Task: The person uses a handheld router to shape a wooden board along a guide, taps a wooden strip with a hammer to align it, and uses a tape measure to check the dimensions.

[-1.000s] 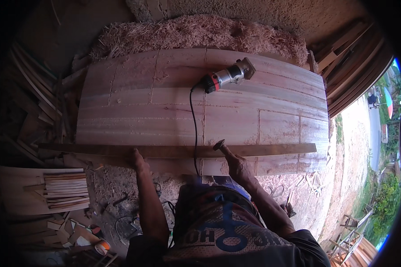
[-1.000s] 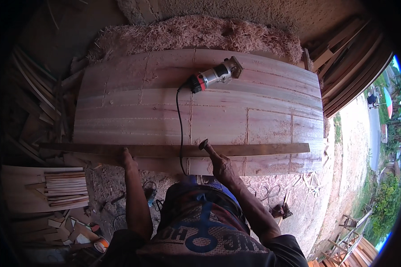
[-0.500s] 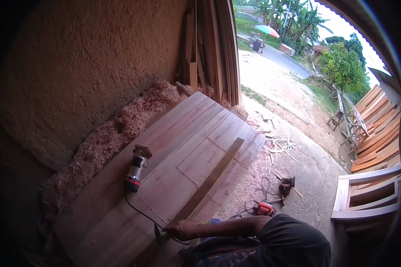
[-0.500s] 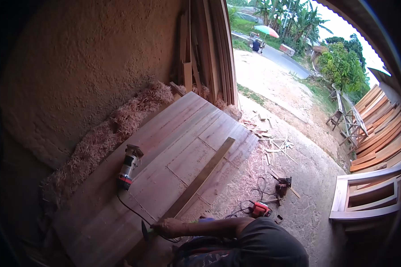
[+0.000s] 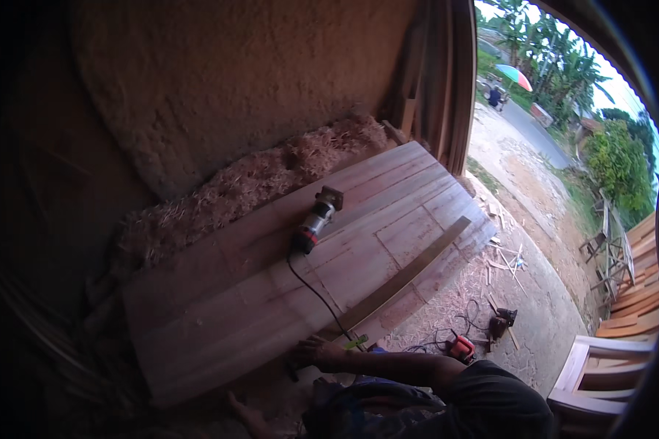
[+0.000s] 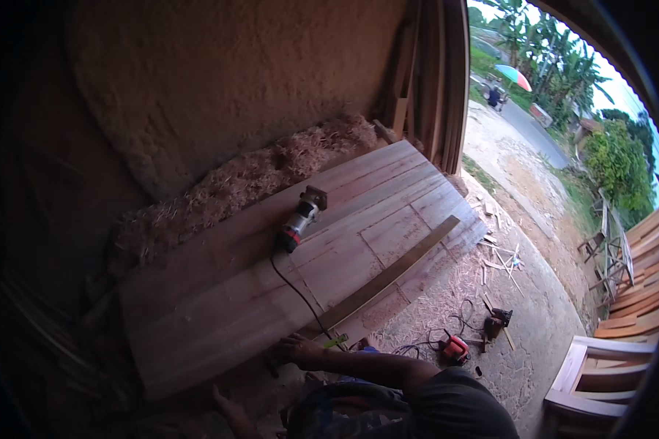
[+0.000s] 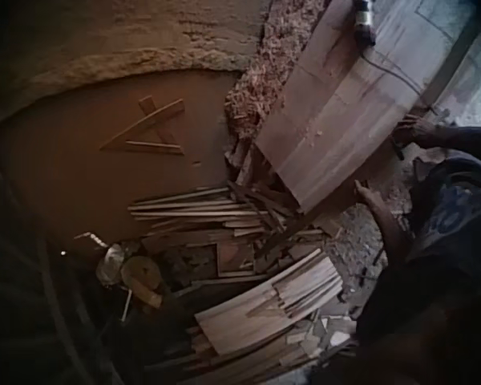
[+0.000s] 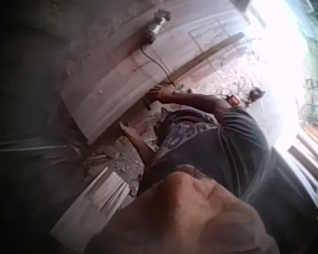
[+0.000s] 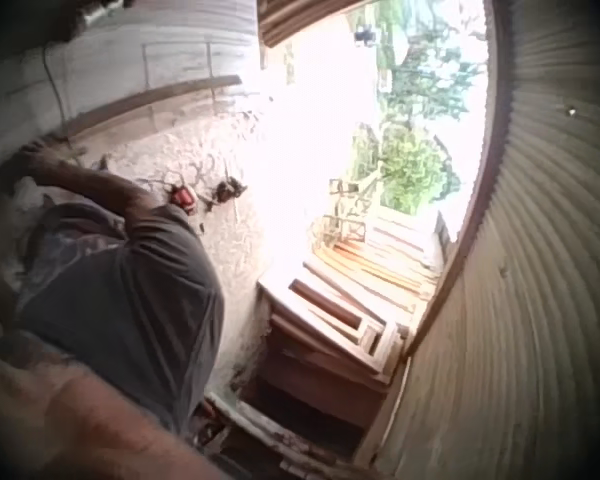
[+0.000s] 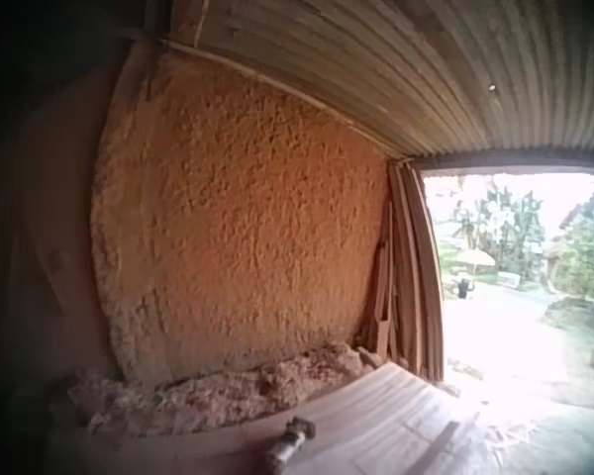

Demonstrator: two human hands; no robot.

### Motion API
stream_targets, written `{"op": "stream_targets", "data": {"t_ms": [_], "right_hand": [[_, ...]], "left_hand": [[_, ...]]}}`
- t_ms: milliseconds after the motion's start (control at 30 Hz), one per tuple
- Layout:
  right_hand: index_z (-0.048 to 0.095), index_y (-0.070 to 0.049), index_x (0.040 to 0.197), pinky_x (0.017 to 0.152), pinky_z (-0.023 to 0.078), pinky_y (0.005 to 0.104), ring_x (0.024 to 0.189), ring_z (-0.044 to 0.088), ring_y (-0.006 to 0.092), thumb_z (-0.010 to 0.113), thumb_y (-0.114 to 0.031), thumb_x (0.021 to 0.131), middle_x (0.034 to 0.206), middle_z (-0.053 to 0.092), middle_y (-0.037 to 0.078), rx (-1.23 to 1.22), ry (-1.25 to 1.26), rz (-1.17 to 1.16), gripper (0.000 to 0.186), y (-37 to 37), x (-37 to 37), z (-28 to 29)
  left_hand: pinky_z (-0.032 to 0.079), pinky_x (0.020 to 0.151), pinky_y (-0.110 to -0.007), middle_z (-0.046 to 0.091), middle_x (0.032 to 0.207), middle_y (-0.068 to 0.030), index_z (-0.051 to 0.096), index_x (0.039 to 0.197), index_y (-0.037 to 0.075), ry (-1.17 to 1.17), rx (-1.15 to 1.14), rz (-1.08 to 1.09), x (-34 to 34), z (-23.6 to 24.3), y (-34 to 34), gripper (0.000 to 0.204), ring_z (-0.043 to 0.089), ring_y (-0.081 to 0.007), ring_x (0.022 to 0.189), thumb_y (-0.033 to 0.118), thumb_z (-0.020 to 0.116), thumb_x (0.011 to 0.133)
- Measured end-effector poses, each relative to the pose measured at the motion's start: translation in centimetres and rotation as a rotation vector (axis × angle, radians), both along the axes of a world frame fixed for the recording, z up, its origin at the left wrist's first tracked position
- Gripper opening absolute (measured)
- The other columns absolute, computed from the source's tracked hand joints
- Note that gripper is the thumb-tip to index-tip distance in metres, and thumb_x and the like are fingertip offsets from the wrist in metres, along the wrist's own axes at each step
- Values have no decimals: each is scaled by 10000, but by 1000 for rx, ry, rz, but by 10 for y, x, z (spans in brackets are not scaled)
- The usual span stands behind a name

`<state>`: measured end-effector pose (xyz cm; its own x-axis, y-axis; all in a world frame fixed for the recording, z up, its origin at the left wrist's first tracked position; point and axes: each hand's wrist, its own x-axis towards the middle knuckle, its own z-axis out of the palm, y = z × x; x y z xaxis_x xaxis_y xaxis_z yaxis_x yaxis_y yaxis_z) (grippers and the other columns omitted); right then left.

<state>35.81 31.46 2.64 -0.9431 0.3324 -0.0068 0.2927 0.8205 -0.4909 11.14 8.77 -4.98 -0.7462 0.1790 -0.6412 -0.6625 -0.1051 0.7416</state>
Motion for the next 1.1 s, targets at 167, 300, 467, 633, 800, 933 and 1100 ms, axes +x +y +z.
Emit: {"op": "stream_targets", "data": {"t_ms": [167, 300, 467, 633, 800, 933, 1100], "right_hand": [[676, -184, 1188, 1104, 365, 508, 1316, 477, 355, 542, 2, 813, 1368, 566, 72, -31, 191, 137, 439, 9, -31, 23], [671, -124, 1155, 1024, 434, 504, 1258, 519, 380, 598, 11, 812, 1303, 597, 129, 77, 141, 171, 375, 3, -28, 37], [631, -79, 1195, 1000, 454, 475, 1222, 541, 382, 634, -27, 846, 1298, 595, 156, -121, 50, 64, 353, -3, -35, 56], [609, -68, 1243, 994, 457, 461, 1217, 551, 371, 644, -98, 873, 1305, 595, 171, -128, -43, 91, 373, 10, -33, 60], [594, -68, 1243, 887, 501, 486, 1105, 615, 398, 688, -215, 879, 1187, 643, 213, -219, -154, 25, 404, 9, -71, 86], [530, -77, 1279, 696, 523, 468, 886, 676, 388, 669, -264, 912, 993, 661, 260, -363, -130, -161, 435, -44, -149, 140], [468, -56, 1358, 650, 533, 333, 752, 624, 175, 562, -100, 938, 985, 643, 129, -895, 175, 4, 432, -91, -231, 127]], "left_hand": [[510, 655, -341, 539, 1095, -74, 504, 1288, 56, 258, -64, 242, -67, 24, -5, 463, 545, -178, 867, 291, 649, 917], [526, 610, -311, 553, 1072, -76, 492, 1273, 66, 153, -64, 146, -48, 38, 3, 438, 579, -166, 838, 293, 638, 928], [529, 540, -322, 581, 955, -64, 535, 1120, 69, 156, -76, 73, -49, 37, -19, 321, 607, -172, 737, 250, 681, 899], [539, 513, -302, 583, 975, -73, 537, 1144, 57, 186, -172, 192, -76, 56, -22, 369, 611, -181, 721, 274, 692, 889], [548, 542, -341, 602, 947, -102, 540, 1105, 15, 280, -292, 182, -105, 68, -38, 365, 619, -193, 848, 286, 667, 897], [546, 661, -357, 579, 889, -131, 520, 1016, -20, 413, -391, 252, -80, 100, -16, 300, 593, -186, 886, 241, 628, 913], [507, 780, -420, 531, 985, -173, 454, 1103, -39, 469, -60, 621, -66, 98, 28, 327, 553, -269, 818, 171, 596, 897]]}}
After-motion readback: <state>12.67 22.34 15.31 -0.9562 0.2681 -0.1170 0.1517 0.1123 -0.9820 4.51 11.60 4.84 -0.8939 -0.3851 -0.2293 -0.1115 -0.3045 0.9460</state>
